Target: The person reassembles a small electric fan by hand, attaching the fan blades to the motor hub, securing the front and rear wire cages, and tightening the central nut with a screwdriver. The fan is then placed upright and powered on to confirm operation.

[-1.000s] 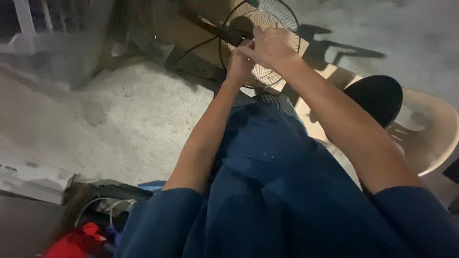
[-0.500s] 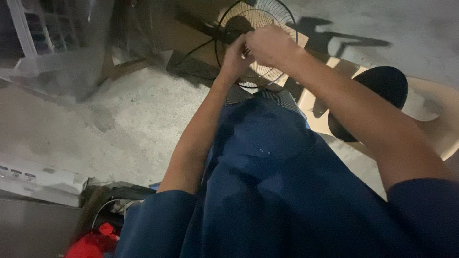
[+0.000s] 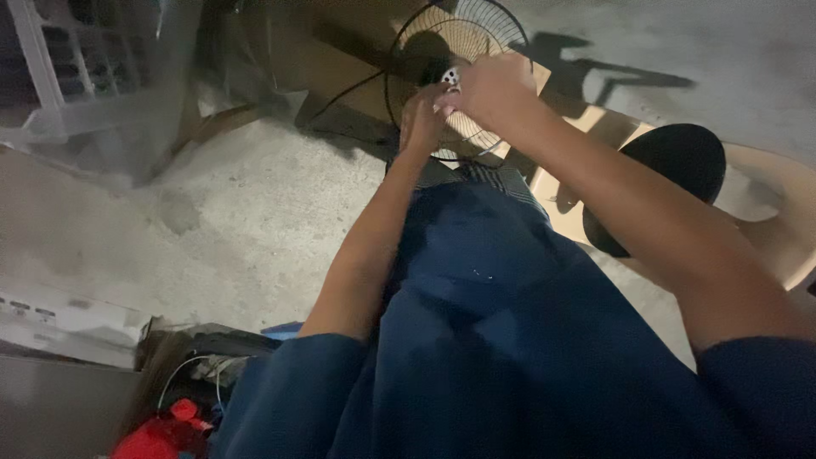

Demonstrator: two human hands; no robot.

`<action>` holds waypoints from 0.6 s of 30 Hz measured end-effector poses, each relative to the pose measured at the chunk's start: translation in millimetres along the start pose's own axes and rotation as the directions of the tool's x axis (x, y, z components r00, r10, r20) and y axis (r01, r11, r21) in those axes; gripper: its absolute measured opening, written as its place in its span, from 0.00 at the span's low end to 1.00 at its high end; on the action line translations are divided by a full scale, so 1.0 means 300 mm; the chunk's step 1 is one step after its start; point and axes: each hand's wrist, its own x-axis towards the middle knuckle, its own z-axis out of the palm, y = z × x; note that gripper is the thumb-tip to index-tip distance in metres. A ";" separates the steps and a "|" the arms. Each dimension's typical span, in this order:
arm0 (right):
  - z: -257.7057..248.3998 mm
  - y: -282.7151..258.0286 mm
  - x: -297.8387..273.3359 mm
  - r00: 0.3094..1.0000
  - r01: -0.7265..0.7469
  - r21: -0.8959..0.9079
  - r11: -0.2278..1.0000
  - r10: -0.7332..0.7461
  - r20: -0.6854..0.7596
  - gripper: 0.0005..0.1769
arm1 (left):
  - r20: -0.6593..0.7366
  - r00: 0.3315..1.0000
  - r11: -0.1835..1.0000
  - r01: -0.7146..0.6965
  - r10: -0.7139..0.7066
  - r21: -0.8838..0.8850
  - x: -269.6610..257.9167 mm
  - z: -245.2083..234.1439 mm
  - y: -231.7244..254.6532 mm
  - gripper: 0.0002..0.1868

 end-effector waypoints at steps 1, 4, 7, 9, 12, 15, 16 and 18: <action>0.023 0.000 -0.011 0.961 0.121 -0.040 0.992 -0.127 -0.247 0.33 | 0.037 0.999 0.999 0.024 -0.023 -0.033 0.024 0.026 -0.037 0.24; 0.110 0.002 -0.027 0.854 0.245 -0.122 0.962 -0.274 -0.442 0.21 | 0.151 0.988 0.999 0.041 -0.038 -0.013 0.063 0.070 -0.129 0.25; 0.159 0.038 -0.014 0.929 0.242 0.008 0.970 -0.229 -0.292 0.07 | 0.162 0.979 0.981 0.092 -0.120 0.168 0.083 0.058 -0.132 0.33; 0.167 0.055 0.013 0.960 0.228 0.091 0.969 -0.208 -0.186 0.07 | 0.057 0.998 0.905 -0.060 0.039 0.421 0.088 0.029 -0.111 0.39; 0.164 0.053 0.045 0.984 0.180 0.062 0.982 -0.179 -0.021 0.10 | 0.035 0.967 0.780 -0.223 0.251 0.585 0.047 0.005 -0.058 0.38; 0.139 0.018 0.092 0.979 0.046 -0.073 0.996 -0.031 0.200 0.11 | 0.143 0.988 0.976 0.031 -0.062 0.214 0.013 0.007 -0.019 0.27; 0.128 0.006 0.101 0.968 -0.016 -0.075 0.997 0.034 0.250 0.11 | 0.082 0.997 0.981 -0.024 0.008 0.195 0.001 0.017 -0.012 0.27; 0.106 -0.012 0.105 0.958 -0.095 -0.040 0.995 0.102 0.267 0.12 | -0.017 0.997 0.993 -0.076 0.078 0.093 -0.008 0.043 -0.008 0.26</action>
